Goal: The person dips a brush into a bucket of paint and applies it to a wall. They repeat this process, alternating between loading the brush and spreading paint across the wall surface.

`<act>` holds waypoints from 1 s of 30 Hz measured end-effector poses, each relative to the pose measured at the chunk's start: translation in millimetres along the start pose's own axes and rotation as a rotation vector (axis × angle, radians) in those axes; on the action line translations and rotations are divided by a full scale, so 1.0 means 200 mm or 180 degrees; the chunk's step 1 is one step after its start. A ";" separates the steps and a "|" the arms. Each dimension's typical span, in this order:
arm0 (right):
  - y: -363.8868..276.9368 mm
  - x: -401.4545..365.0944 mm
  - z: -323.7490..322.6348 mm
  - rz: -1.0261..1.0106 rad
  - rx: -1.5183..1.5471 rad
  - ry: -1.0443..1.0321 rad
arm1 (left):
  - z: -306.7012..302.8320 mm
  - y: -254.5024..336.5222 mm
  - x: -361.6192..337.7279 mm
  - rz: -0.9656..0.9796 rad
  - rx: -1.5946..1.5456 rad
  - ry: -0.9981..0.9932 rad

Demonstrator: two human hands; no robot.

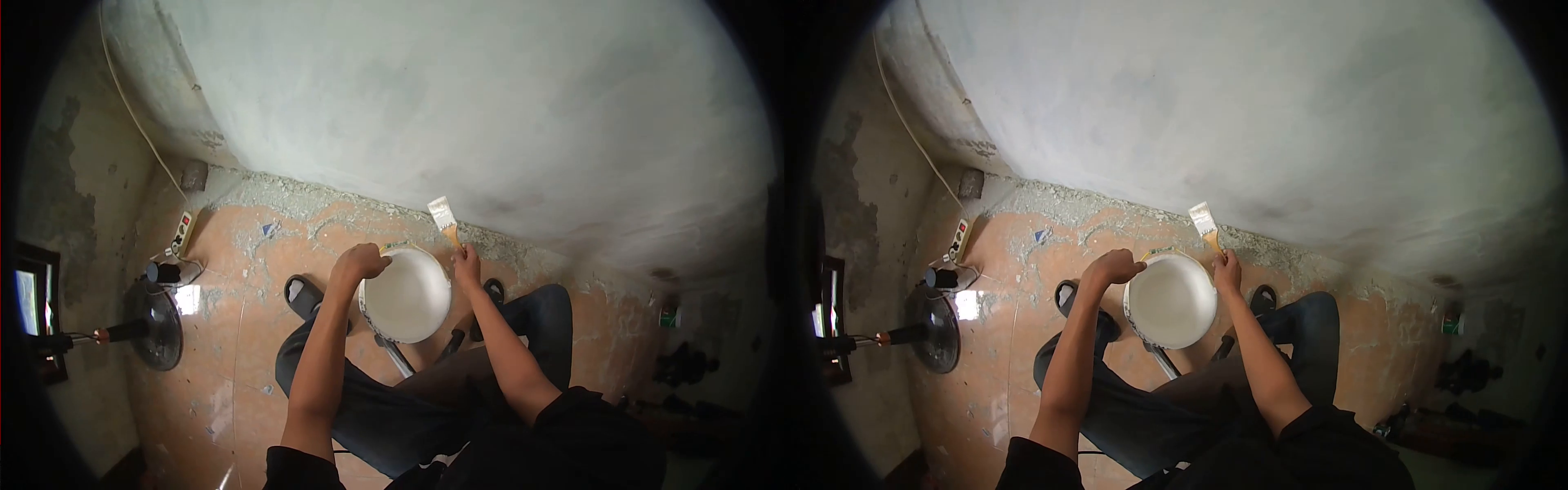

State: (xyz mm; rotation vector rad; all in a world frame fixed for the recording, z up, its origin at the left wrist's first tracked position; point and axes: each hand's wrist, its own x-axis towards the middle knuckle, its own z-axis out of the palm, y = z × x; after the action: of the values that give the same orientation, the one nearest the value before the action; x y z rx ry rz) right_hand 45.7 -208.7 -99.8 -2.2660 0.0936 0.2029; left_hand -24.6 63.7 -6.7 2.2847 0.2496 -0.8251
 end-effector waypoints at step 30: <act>-0.18 0.25 0.46 -0.0865 -0.0264 0.0275 | -0.04 0.07 0.01 0.0131 -0.0345 0.0171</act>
State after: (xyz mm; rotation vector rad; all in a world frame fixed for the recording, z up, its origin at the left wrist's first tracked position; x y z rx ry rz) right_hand 90.3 -115.3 -139.1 -2.3409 -0.1801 -0.0357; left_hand -13.9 57.9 4.7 2.2052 0.2641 -0.7129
